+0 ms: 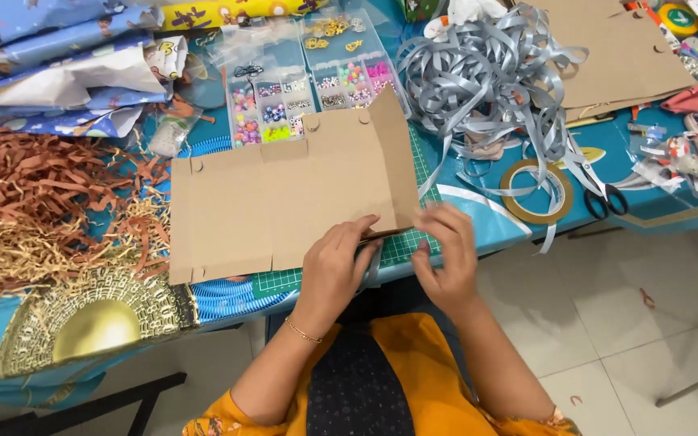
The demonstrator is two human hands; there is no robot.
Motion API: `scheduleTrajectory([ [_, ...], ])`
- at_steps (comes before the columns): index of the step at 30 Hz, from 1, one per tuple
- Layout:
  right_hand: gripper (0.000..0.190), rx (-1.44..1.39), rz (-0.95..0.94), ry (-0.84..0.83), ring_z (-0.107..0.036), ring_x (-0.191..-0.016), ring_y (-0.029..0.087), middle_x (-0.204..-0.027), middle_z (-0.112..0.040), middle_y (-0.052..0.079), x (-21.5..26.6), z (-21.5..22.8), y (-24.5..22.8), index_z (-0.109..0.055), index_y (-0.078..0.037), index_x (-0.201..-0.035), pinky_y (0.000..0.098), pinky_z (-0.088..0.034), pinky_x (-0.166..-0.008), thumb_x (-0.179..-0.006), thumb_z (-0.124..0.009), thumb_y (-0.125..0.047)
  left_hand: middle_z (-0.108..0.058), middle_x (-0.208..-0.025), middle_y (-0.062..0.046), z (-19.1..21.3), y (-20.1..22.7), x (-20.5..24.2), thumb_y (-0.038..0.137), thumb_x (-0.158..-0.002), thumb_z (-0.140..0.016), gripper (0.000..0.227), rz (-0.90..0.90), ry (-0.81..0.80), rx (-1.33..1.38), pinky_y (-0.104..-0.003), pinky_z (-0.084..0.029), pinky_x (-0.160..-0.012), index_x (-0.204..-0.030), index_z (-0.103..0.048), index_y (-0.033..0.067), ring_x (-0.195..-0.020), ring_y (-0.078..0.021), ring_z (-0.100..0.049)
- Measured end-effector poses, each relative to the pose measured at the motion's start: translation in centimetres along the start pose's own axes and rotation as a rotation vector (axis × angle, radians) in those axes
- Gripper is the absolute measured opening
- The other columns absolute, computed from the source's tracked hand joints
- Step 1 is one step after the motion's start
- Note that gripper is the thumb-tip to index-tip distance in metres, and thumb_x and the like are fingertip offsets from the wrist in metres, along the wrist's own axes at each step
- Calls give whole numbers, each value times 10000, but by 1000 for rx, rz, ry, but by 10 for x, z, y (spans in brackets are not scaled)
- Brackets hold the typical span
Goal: Sorting small decorative items into a bag, assembling a small cardboard gift box by folding, and filling it with shredded paper.
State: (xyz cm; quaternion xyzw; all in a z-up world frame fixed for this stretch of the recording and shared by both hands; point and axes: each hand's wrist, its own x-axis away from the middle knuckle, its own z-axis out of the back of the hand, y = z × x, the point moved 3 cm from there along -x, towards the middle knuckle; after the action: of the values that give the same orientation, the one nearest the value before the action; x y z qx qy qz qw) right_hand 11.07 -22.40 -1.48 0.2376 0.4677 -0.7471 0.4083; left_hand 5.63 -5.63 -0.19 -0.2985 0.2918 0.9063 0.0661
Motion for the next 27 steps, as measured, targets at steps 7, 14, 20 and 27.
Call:
scheduleTrajectory([
  [7, 302, 217, 86, 104, -645, -944, 322, -1048, -581, 84, 17, -13, 6, -693, -64, -1086, 462, -575, -828, -817, -753, 58, -722, -1035, -47, 0, -6, -4, 208, -844, -812, 459, -112, -126, -39, -418, -533, -974, -1278, -677, 144, -1026, -251, -713],
  [14, 229, 310, 154, 60, -683, -956, 286, -1041, -617, 45, 16, -25, 7, -660, -110, -979, 438, -609, -797, -843, -740, 56, -743, -884, -17, 3, -12, -27, 203, -979, -683, 136, -147, -206, 25, -388, -555, -927, -1090, -754, 169, -928, -236, -742],
  [20, 198, 393, 227, 177, -717, -897, 277, -1022, -633, 79, 39, -39, 24, -649, -83, -963, 400, -626, -681, -860, -733, 65, -725, -860, -61, 9, -10, -33, 245, -957, -644, 145, 226, -343, 256, -438, -575, -817, -985, -751, 151, -917, -311, -725],
  [27, 190, 449, 306, 235, -722, -848, 266, -978, -630, 94, 31, -41, 21, -673, -89, -960, 365, -612, -627, -860, -765, 44, -762, -899, -34, 11, -12, -37, 253, -919, -667, 126, 375, -368, 340, -418, -579, -818, -988, -767, 215, -963, -302, -743],
])
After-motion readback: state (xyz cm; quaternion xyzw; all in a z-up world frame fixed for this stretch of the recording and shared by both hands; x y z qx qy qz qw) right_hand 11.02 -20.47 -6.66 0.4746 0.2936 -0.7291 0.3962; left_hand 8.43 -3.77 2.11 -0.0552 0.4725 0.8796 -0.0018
